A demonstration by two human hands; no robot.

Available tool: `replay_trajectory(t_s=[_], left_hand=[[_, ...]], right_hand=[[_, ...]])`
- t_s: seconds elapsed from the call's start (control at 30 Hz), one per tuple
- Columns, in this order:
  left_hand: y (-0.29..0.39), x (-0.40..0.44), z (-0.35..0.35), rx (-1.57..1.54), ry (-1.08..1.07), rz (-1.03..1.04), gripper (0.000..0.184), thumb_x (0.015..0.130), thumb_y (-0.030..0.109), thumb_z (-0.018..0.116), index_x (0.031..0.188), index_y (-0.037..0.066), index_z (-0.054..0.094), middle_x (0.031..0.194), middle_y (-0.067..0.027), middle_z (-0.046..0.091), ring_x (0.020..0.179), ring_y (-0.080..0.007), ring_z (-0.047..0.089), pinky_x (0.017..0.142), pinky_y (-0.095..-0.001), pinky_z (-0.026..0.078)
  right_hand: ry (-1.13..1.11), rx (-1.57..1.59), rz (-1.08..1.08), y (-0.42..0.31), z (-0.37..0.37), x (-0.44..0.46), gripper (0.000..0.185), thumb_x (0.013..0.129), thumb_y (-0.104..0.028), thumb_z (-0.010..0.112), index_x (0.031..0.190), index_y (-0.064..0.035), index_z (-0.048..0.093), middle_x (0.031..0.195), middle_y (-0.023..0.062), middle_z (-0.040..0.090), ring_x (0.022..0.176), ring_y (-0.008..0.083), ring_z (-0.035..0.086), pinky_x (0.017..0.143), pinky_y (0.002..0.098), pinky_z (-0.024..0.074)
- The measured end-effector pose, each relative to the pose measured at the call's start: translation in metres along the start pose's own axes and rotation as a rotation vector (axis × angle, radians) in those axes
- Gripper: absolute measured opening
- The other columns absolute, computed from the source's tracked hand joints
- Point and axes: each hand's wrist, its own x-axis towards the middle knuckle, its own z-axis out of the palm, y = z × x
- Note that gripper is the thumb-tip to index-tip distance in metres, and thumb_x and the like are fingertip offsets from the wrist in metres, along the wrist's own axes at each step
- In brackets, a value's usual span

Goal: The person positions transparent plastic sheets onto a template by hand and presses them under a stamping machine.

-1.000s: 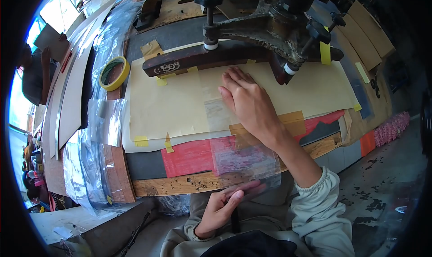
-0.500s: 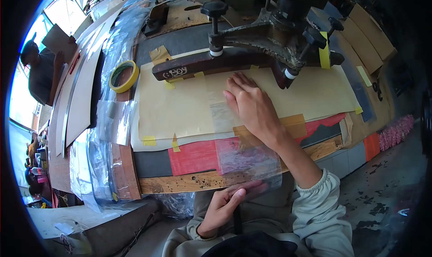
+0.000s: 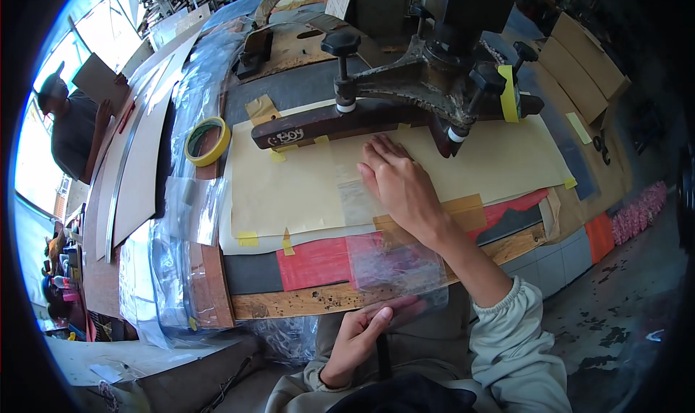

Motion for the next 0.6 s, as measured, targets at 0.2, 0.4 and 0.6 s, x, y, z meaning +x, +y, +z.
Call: replay_trajectory(t_s=[0.2,0.4,0.6], left_hand=[[0.0001,0.0005,0.0015,-0.020,0.008,0.010,0.043,0.099,0.021,0.038,0.126,-0.011,0.045,0.120,-0.0203,0.057,0.118,-0.0218,0.050,0.104,-0.0312,0.033],[-0.0013,0.0003,0.0003,0.006,0.015,0.016,0.042,0.099,0.022,0.040,0.125,-0.011,0.047,0.119,-0.0192,0.057,0.117,-0.0206,0.051,0.104,-0.0305,0.033],[-0.0042,0.0019,-0.0049,0.034,0.005,0.022,0.044,0.099,0.024,0.040,0.125,-0.010,0.047,0.119,-0.0190,0.058,0.117,-0.0205,0.051,0.104,-0.0305,0.032]], right_hand=[[-0.005,-0.001,-0.001,0.0010,0.0013,-0.0004,0.037,0.089,-0.019,0.052,0.108,0.0116,0.057,0.114,0.0256,0.058,0.114,0.0324,0.053,0.099,0.0392,0.0397],[-0.011,-0.004,-0.006,0.0006,-0.0021,0.0011,0.037,0.088,-0.020,0.053,0.106,0.0119,0.057,0.114,0.0256,0.058,0.113,0.0327,0.054,0.099,0.0390,0.0396],[0.016,-0.029,-0.008,-0.0016,-0.0032,-0.0001,0.036,0.087,-0.020,0.055,0.104,0.0114,0.058,0.113,0.0253,0.058,0.112,0.0324,0.054,0.099,0.0379,0.0400]])
